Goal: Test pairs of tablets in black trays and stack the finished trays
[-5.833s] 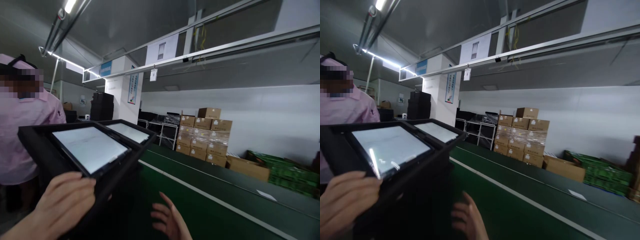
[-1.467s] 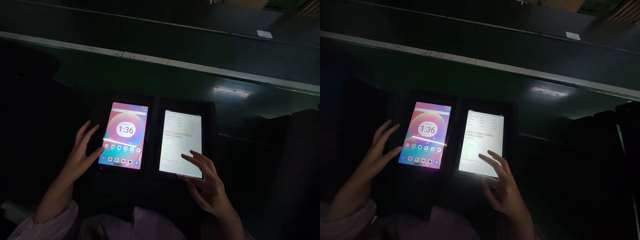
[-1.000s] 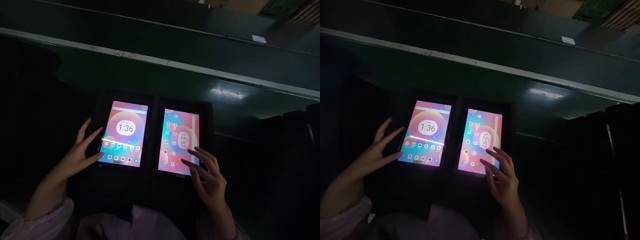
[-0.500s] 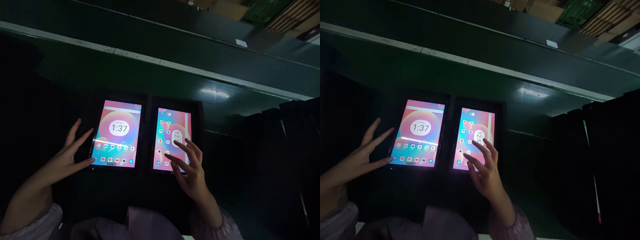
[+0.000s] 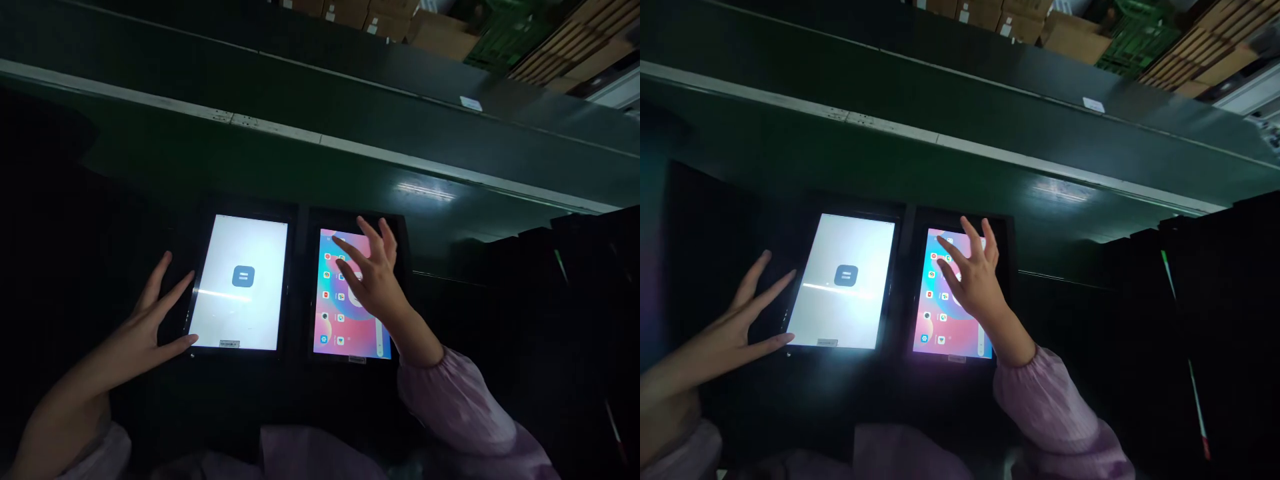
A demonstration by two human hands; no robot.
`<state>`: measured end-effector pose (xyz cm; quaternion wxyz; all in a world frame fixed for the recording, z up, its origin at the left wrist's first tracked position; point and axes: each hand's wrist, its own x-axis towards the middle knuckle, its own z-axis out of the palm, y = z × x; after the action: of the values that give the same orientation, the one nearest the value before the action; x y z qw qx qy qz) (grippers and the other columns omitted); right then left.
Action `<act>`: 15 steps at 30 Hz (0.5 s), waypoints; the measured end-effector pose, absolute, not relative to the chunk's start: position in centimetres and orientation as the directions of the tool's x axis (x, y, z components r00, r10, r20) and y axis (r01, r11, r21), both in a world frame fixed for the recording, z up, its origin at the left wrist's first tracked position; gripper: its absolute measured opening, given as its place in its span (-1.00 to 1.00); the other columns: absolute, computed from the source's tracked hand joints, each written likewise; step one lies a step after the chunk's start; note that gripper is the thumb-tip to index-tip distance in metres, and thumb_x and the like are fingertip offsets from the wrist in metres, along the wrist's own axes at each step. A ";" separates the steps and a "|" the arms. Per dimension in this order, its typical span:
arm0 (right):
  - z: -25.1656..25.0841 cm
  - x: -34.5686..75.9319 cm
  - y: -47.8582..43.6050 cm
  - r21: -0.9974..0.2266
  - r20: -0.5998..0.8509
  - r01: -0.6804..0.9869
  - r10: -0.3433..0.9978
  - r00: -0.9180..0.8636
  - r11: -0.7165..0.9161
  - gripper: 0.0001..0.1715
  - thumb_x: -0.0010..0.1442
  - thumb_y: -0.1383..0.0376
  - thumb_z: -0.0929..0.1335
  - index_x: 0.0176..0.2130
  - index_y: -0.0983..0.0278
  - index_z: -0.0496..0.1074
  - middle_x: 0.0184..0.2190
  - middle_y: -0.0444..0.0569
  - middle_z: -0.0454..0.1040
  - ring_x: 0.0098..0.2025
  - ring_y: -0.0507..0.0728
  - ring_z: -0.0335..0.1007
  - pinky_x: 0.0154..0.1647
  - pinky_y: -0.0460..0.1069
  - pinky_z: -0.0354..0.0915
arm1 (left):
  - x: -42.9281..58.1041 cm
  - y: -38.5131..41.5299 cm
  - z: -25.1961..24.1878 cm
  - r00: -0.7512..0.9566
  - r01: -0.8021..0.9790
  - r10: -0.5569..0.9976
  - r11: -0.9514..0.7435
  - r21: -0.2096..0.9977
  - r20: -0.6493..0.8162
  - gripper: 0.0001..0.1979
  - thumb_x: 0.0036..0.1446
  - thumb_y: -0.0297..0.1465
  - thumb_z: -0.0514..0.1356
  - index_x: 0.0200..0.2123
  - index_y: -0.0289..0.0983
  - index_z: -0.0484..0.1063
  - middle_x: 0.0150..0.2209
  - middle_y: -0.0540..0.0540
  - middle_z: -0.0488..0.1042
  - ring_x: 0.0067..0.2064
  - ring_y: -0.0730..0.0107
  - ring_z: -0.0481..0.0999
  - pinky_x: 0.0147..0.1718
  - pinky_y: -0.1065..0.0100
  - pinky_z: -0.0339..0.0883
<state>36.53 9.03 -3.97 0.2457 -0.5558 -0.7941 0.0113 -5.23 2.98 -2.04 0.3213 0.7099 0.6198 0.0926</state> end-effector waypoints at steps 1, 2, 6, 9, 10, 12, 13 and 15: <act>-3.8 36.6 8.9 -0.298 0.418 0.876 0.877 -0.238 0.380 -0.60 0.44 0.12 0.26 0.20 0.08 0.41 0.41 0.06 0.07 0.49 0.55 -0.24 0.32 0.57 0.06 | -5.2 3.0 -2.0 0.212 0.812 0.937 -0.012 0.583 -0.277 -0.12 0.09 0.03 0.30 0.37 0.44 -0.12 0.52 0.28 -0.51 0.51 -0.21 -0.24 0.13 -0.16 0.41; -3.6 36.7 8.7 -0.308 0.452 0.874 0.867 -0.212 0.375 -0.62 0.44 0.13 0.26 0.18 0.08 0.42 0.39 0.05 0.11 0.48 0.54 -0.20 0.33 0.55 0.06 | -5.1 2.9 -1.9 0.209 0.802 0.937 0.000 0.598 -0.280 -0.12 0.09 0.03 0.30 0.37 0.44 -0.10 0.52 0.29 -0.49 0.51 -0.21 -0.23 0.08 -0.12 0.47; -3.2 37.0 8.5 -0.332 0.498 0.870 0.851 -0.167 0.364 -0.66 0.43 0.14 0.27 0.12 0.08 0.46 0.30 0.04 0.25 0.44 0.50 -0.04 0.31 0.52 0.13 | -4.5 2.9 -1.9 0.167 0.768 0.959 0.019 0.641 -0.229 -0.23 0.14 0.00 0.28 0.35 0.45 0.00 0.52 0.31 -0.37 0.51 -0.18 -0.21 -0.02 0.02 0.57; -3.4 37.1 8.5 -0.335 0.508 0.863 0.844 -0.173 0.379 -0.69 0.42 0.18 0.29 0.09 0.09 0.48 0.26 0.05 0.30 0.40 0.48 0.03 0.28 0.48 0.19 | -4.0 2.9 -2.1 0.125 0.766 0.973 0.030 0.642 -0.194 -0.32 0.17 -0.02 0.26 0.31 0.48 0.07 0.52 0.33 -0.28 0.51 -0.13 -0.15 -0.04 0.03 0.59; -3.5 37.2 8.5 -0.337 0.511 0.861 0.842 -0.172 0.380 -0.70 0.42 0.19 0.29 0.09 0.09 0.48 0.25 0.05 0.32 0.39 0.47 0.06 0.27 0.48 0.21 | -3.8 2.9 -2.2 0.115 0.765 0.976 0.031 0.644 -0.184 -0.33 0.18 -0.02 0.25 0.30 0.47 0.09 0.51 0.32 -0.25 0.51 -0.11 -0.12 -0.02 0.01 0.58; -3.7 37.3 8.5 -0.345 0.511 0.860 0.844 -0.165 0.377 -0.70 0.42 0.21 0.29 0.08 0.09 0.49 0.23 0.05 0.34 0.38 0.46 0.09 0.24 0.47 0.24 | -3.7 3.0 -2.4 0.107 0.758 0.984 0.013 0.652 -0.144 -0.36 0.19 -0.03 0.25 0.30 0.43 0.14 0.51 0.30 -0.21 0.50 -0.08 -0.08 0.09 -0.05 0.51; -3.7 37.4 8.5 -0.350 0.512 0.859 0.844 -0.158 0.373 -0.71 0.41 0.21 0.30 0.07 0.09 0.49 0.22 0.05 0.34 0.37 0.46 0.11 0.23 0.47 0.25 | -3.6 3.0 -2.4 0.103 0.753 0.988 0.000 0.658 -0.118 -0.38 0.19 -0.04 0.24 0.29 0.41 0.17 0.51 0.28 -0.18 0.50 -0.07 -0.06 0.15 -0.09 0.45; -3.6 37.6 8.5 -0.363 0.520 0.857 0.843 -0.140 0.366 -0.73 0.40 0.22 0.31 0.04 0.10 0.52 0.20 0.06 0.37 0.35 0.45 0.14 0.21 0.45 0.28 | -3.5 3.1 -2.3 0.093 0.738 0.992 -0.014 0.674 -0.081 -0.41 0.19 -0.04 0.25 0.27 0.36 0.23 0.51 0.27 -0.13 0.49 -0.05 -0.03 0.22 -0.12 0.37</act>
<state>37.61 8.52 -3.58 0.3363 -0.5631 -0.7548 -0.0108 -3.52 3.11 -2.33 0.2938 0.6782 0.6379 0.2163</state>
